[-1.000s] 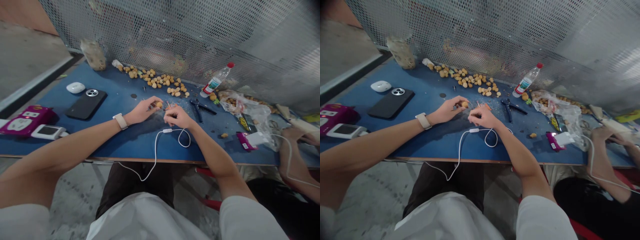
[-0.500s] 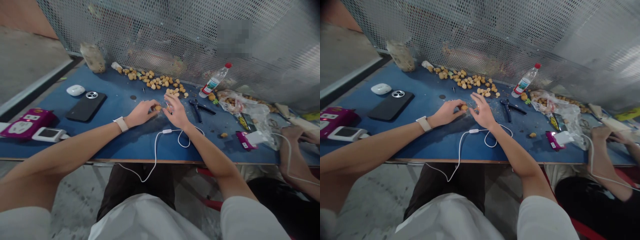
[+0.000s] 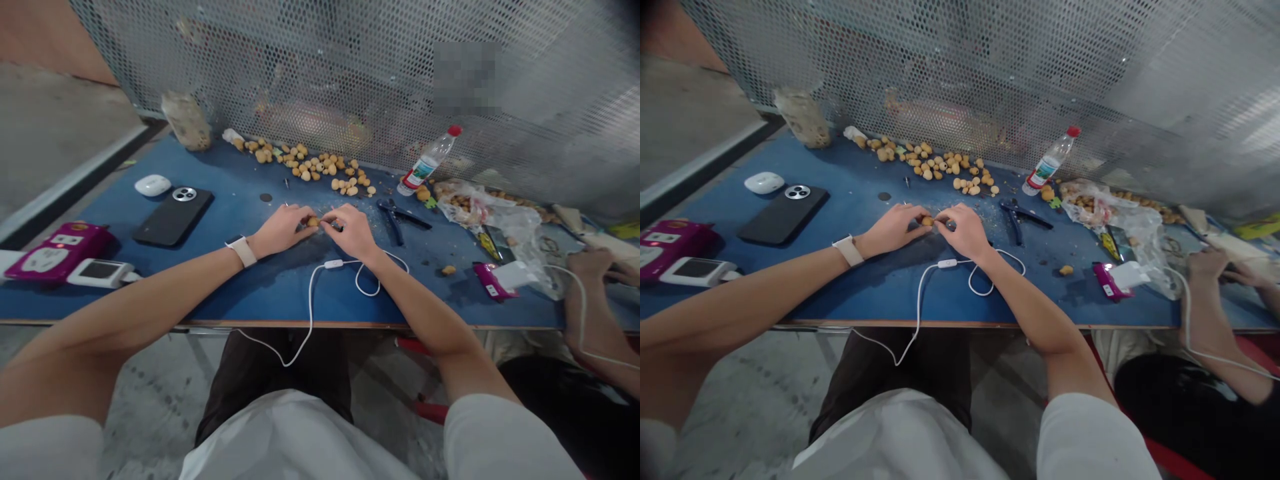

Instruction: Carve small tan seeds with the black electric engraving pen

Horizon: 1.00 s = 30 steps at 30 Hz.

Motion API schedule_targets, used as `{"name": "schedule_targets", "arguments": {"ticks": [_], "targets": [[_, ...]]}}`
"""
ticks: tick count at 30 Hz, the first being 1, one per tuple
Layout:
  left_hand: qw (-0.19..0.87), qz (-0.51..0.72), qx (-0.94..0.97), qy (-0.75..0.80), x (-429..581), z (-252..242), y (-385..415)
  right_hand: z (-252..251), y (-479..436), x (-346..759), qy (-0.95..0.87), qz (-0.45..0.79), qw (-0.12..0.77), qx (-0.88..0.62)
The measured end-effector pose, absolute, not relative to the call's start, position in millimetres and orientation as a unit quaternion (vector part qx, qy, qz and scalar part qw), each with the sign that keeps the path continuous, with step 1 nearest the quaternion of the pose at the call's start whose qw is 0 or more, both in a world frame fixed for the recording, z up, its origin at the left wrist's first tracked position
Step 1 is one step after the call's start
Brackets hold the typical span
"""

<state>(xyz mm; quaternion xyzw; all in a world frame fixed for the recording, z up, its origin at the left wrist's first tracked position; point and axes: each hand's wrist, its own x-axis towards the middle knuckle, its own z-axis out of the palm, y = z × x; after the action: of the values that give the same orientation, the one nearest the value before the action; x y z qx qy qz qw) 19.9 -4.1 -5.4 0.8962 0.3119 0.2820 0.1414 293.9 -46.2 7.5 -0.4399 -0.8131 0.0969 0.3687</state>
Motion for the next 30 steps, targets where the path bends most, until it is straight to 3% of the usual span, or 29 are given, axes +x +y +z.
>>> {"name": "schedule_targets", "arguments": {"ticks": [7, 14, 23, 30], "targets": [[0.103, 0.265, 0.901, 0.328, 17.4, -1.3, -1.5, 9.3, -45.2, 294.7, -0.824, 0.066, 0.333, -0.454], [0.066, 0.301, 0.837, 0.452, -1.3, 3.6, 26.7, 13.2, -36.0, 307.8, -0.818, -0.005, 0.310, -0.484], [0.060, 0.137, 0.870, 0.470, -18.4, 19.9, 38.6, 9.9, -42.1, 293.7, -0.832, 0.022, 0.253, -0.494], [-0.010, 0.068, 0.906, 0.419, -8.6, 19.1, 29.3, 6.9, -45.1, 288.6, -0.848, 0.044, 0.256, -0.462]]}}
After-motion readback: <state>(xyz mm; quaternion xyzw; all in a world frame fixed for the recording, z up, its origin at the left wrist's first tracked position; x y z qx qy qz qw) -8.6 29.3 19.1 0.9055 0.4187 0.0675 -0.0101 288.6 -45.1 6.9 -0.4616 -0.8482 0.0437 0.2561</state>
